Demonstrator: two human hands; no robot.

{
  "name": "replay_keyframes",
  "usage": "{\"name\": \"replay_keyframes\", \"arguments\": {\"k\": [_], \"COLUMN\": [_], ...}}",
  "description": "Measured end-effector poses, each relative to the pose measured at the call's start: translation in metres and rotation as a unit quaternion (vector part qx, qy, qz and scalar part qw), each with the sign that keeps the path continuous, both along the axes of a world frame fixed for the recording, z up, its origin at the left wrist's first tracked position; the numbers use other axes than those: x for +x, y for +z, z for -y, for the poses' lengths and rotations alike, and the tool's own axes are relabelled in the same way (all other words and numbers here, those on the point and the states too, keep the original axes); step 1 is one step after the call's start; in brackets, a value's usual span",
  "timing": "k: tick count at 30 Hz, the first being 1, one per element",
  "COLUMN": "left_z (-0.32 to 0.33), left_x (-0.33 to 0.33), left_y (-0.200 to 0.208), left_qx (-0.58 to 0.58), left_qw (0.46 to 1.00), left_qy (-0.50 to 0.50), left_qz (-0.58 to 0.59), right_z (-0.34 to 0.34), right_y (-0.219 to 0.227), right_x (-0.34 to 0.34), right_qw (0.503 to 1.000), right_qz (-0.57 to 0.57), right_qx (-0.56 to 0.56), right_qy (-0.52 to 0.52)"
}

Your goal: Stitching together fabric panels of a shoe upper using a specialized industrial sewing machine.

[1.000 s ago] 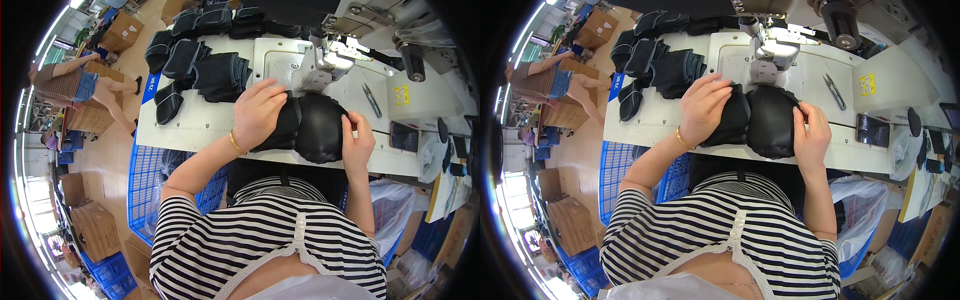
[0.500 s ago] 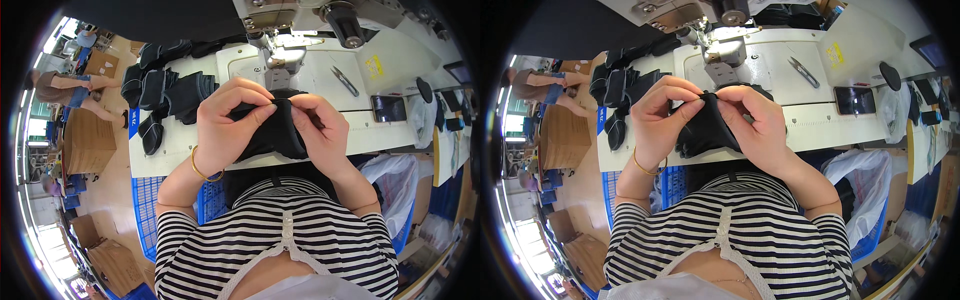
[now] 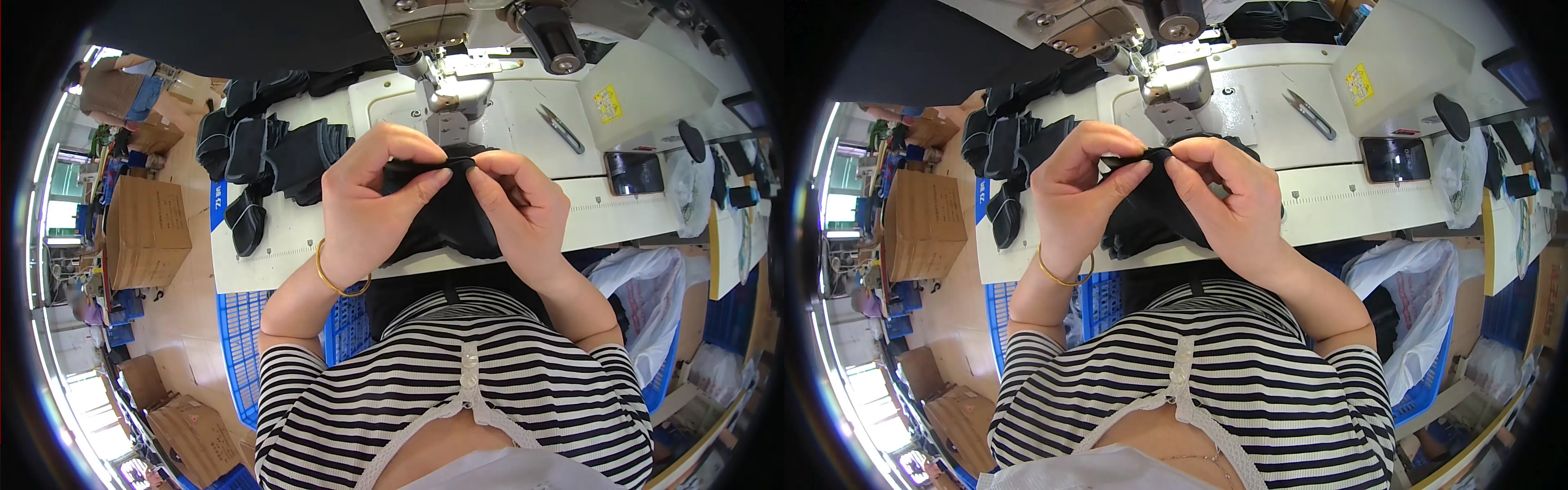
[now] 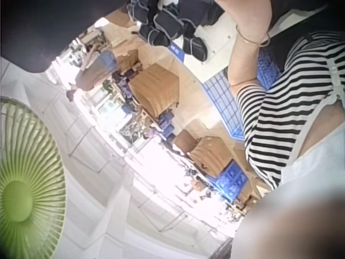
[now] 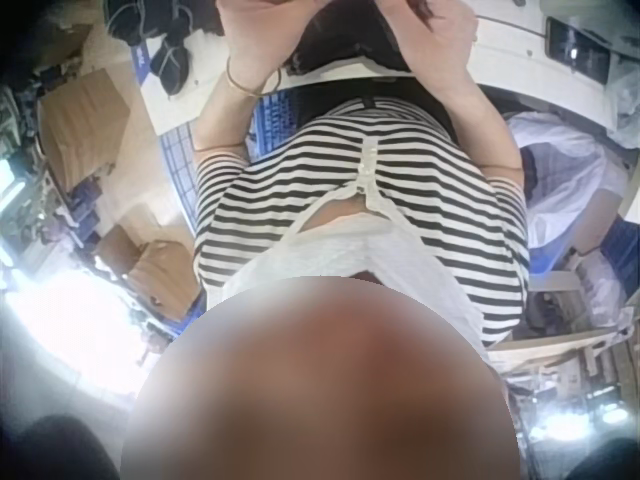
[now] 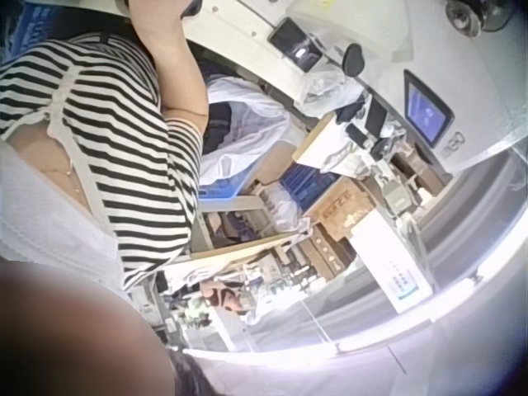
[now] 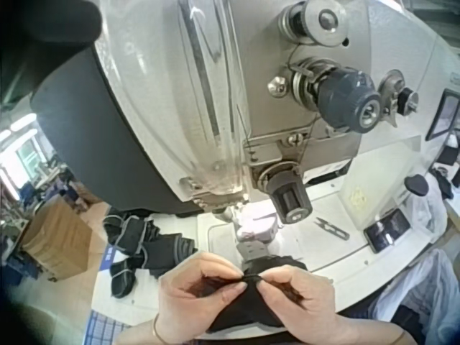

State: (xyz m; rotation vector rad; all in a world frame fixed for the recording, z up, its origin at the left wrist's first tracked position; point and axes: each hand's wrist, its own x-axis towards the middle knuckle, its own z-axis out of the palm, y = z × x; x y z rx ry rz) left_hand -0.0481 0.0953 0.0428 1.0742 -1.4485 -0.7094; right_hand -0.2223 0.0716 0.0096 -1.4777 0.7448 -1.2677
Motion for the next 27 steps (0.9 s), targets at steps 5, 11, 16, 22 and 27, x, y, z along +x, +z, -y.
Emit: {"name": "replay_keyframes", "arguments": {"k": [5,11,16,22,27], "left_z": [0.004,0.007,0.009,0.015,0.019], "left_x": [0.004,0.005,0.004,0.009,0.016], "left_y": [0.002,-0.002,-0.001,-0.001,-0.007], "left_qx": [0.022,0.061,0.083,0.063,0.058], "left_qw": [0.998,0.997,0.996,0.993,0.986], "left_qy": [-0.012,-0.029,-0.026,0.012,0.025], "left_qz": [0.054,0.041,0.024,-0.096,-0.152], "right_z": [0.000,0.000,0.002,0.003,-0.001], "right_y": [0.001,0.002,0.001,-0.002,-0.004], "right_x": [0.002,0.002,0.003,-0.005,-0.014], "right_qw": [0.999,0.999,0.998,0.996,0.992], "right_qz": [-0.007,-0.025,-0.031,-0.055,-0.107], "right_qx": [-0.027,-0.024,-0.037,-0.060,-0.054], "right_qy": [-0.023,-0.033,-0.036,-0.032,-0.027]}}
